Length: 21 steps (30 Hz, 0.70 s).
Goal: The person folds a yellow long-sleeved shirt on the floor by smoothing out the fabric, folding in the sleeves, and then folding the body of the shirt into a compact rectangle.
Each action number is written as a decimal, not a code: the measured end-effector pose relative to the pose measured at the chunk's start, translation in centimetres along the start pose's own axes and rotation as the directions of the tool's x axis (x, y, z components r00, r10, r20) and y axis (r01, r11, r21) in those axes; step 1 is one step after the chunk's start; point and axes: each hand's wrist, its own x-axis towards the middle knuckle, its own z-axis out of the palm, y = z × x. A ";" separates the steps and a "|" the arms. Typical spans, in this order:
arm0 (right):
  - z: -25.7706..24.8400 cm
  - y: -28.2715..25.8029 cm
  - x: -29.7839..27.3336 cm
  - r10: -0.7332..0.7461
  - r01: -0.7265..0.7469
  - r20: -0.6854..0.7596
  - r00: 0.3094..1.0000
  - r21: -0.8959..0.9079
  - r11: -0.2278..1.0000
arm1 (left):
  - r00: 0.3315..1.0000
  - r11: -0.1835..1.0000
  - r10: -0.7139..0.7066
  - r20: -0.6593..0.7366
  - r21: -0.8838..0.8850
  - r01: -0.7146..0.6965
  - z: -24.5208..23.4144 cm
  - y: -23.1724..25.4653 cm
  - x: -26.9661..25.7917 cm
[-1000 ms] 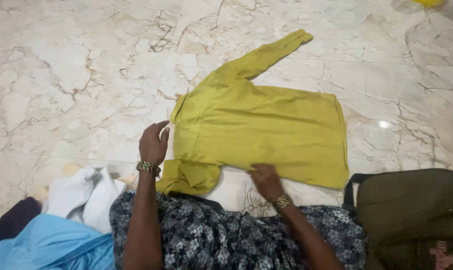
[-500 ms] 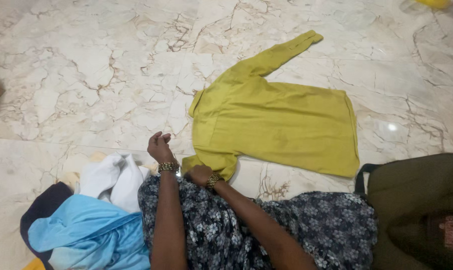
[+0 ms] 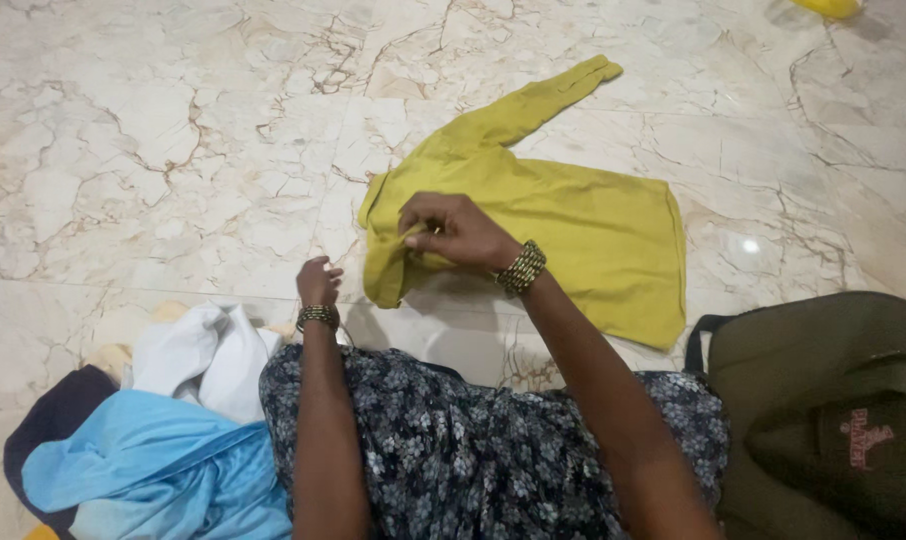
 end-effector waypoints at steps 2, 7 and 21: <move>2.4 0.7 -1.0 -0.052 0.061 0.092 0.994 -0.095 0.994 | 0.950 0.942 -0.300 0.088 0.184 0.280 1.6 -0.7 -0.5; 13.3 2.3 -8.4 -0.024 0.029 0.387 0.922 -0.007 1.000 | 0.798 0.860 -0.509 0.324 0.234 0.454 4.2 -2.9 -0.6; -6.5 22.3 -37.5 0.786 -0.793 -0.544 0.294 -0.598 -0.117 | 0.619 0.212 -0.418 0.665 0.734 -0.645 7.3 -3.1 -10.2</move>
